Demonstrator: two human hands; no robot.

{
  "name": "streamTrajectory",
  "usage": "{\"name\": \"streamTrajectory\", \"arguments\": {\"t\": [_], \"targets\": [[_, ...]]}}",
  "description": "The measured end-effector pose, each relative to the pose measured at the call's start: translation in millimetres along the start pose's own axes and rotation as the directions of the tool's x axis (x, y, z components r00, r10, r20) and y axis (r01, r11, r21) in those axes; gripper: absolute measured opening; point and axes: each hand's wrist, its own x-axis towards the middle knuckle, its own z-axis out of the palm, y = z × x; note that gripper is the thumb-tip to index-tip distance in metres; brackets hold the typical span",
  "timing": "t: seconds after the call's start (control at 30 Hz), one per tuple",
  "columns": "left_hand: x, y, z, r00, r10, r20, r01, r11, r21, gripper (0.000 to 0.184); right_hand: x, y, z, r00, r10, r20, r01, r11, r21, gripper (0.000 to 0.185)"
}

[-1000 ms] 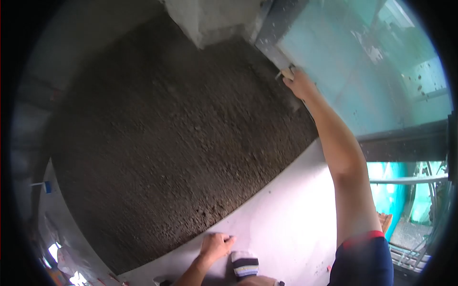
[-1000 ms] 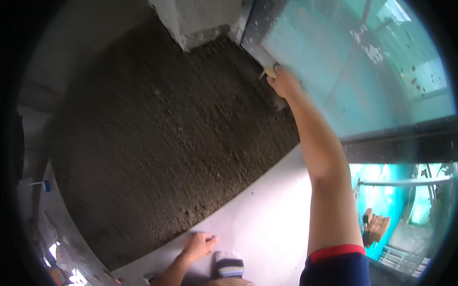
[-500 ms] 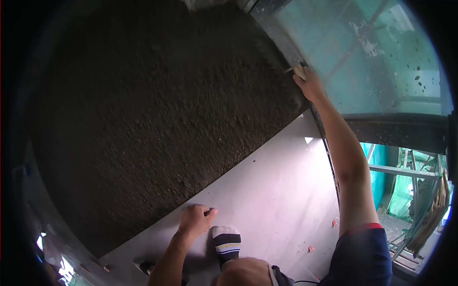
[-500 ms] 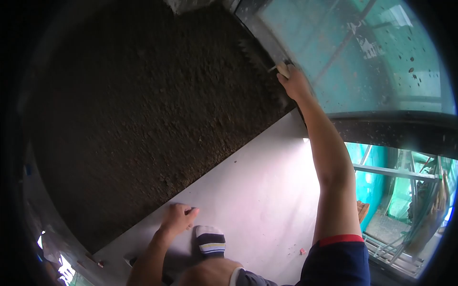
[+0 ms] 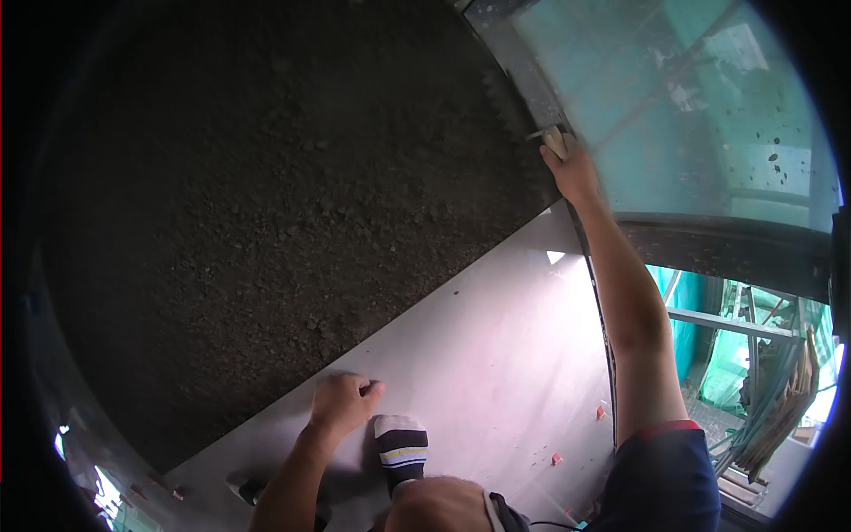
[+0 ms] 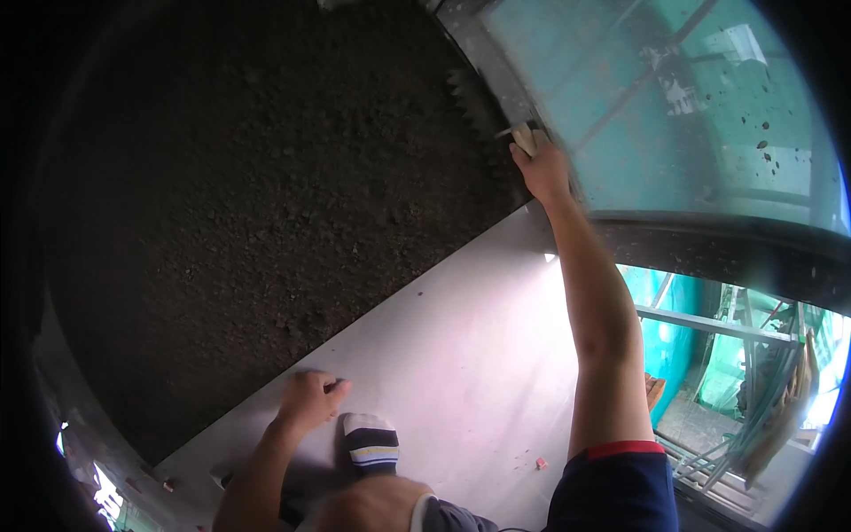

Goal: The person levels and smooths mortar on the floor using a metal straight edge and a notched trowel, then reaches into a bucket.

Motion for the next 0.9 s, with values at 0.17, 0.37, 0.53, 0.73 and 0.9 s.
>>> {"name": "streamTrajectory", "arguments": {"t": [0.17,0.37,0.53,0.73,0.9], "targets": [[-3,6,-5,0.999,-0.02,0.027,0.021,0.999,-0.024,0.038,5,-25,-13,0.996,0.006,-0.088,0.007,0.988,0.153,0.053],[-7,16,-10,0.988,-0.133,0.077,0.136,0.99,-0.035,0.036,-69,-81,-62,0.997,0.08,-0.014,-0.072,0.948,0.309,0.056],[-7,11,-6,0.997,-0.051,0.052,0.055,0.996,-0.066,0.038,-169,-56,-57,0.957,0.262,0.126,-0.289,0.891,0.349,0.047],[-6,6,-3,0.999,-0.017,0.048,0.019,0.998,-0.052,0.039,-225,-7,-75,0.787,0.58,0.212,-0.607,0.662,0.44,0.039],[-7,3,-1,0.998,-0.021,0.055,0.025,0.996,-0.08,0.04,-216,13,-73,0.763,0.604,0.23,-0.647,0.703,0.296,0.045]]}}
